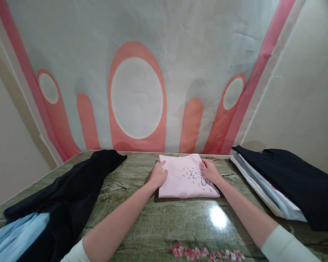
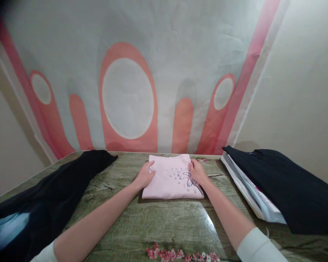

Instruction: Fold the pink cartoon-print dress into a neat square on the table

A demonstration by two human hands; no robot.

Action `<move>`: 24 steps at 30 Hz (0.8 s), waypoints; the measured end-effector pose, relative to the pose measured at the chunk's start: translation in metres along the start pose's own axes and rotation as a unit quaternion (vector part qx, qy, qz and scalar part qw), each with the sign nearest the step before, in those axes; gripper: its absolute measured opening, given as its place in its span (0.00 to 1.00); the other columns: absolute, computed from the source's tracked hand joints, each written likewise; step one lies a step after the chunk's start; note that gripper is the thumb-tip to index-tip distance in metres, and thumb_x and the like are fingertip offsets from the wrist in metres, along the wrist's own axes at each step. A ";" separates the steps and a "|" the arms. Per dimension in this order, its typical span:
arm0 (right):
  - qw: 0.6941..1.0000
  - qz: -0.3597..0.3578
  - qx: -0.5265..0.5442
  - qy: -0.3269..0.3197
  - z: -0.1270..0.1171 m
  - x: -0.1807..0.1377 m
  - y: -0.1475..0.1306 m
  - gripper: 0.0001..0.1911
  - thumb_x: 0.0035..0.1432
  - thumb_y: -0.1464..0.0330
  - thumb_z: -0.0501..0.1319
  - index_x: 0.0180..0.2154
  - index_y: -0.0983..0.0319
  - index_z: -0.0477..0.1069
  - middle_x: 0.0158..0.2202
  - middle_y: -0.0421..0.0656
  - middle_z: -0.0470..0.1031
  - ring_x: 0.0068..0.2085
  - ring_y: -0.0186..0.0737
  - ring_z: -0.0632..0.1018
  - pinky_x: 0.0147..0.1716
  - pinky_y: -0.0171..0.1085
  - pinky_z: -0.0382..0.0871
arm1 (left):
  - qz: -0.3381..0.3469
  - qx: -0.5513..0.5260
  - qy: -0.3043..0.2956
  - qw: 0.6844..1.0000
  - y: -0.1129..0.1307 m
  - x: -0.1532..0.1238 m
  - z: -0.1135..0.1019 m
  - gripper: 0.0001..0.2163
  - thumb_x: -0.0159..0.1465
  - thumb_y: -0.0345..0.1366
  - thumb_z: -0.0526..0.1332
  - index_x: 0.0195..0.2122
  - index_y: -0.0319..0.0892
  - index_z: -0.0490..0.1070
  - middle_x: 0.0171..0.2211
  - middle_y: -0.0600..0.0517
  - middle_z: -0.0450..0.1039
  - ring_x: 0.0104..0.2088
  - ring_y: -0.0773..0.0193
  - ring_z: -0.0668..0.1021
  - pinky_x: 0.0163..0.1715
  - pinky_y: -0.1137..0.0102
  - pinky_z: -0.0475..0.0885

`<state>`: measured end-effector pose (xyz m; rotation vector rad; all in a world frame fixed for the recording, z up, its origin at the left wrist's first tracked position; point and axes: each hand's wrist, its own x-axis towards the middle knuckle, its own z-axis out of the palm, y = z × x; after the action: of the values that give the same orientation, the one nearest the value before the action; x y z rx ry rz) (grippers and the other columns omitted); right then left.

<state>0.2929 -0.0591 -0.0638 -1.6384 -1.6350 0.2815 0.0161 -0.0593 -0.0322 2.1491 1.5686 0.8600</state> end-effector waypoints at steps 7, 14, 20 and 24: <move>0.999 0.012 -0.021 0.044 0.003 -0.004 0.002 0.19 0.53 0.70 0.54 0.47 0.68 0.64 0.37 0.48 0.73 0.35 0.39 0.74 0.36 0.36 0.65 | 0.007 0.194 -0.079 0.978 0.027 -0.022 -0.027 0.31 0.53 0.33 0.60 0.59 0.42 0.54 0.64 0.43 0.38 0.62 0.47 0.51 0.57 0.56 0.52; 0.989 -0.071 -0.128 0.037 0.001 -0.012 -0.001 0.13 0.55 0.70 0.52 0.40 0.66 0.71 0.38 0.50 0.72 0.42 0.43 0.70 0.44 0.38 0.61 | 0.107 0.232 -0.204 0.945 0.037 -0.048 -0.019 0.26 0.66 0.49 0.40 0.62 0.41 0.50 0.64 0.42 0.43 0.63 0.48 0.47 0.57 0.50 0.45; 0.989 -0.081 -0.118 0.020 -0.002 -0.013 -0.001 0.12 0.54 0.72 0.52 0.36 0.65 0.73 0.35 0.47 0.72 0.39 0.41 0.71 0.41 0.36 0.62 | 0.129 0.268 -0.247 0.922 0.062 -0.057 -0.047 0.26 0.65 0.48 0.45 0.59 0.40 0.55 0.61 0.40 0.52 0.59 0.46 0.57 0.54 0.49 0.52; 0.988 -0.093 -0.122 0.025 -0.002 -0.015 -0.002 0.12 0.54 0.73 0.52 0.36 0.65 0.73 0.36 0.48 0.72 0.40 0.41 0.71 0.43 0.36 0.61 | 0.239 0.178 -0.401 0.866 0.093 -0.091 -0.101 0.17 0.63 0.47 0.52 0.46 0.44 0.70 0.40 0.47 0.74 0.42 0.55 0.75 0.42 0.63 0.69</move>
<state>0.2907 -0.0741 -0.0666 -1.6403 -1.8253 -0.0572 0.0002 -0.1831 0.0750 2.6809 0.8069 -0.2808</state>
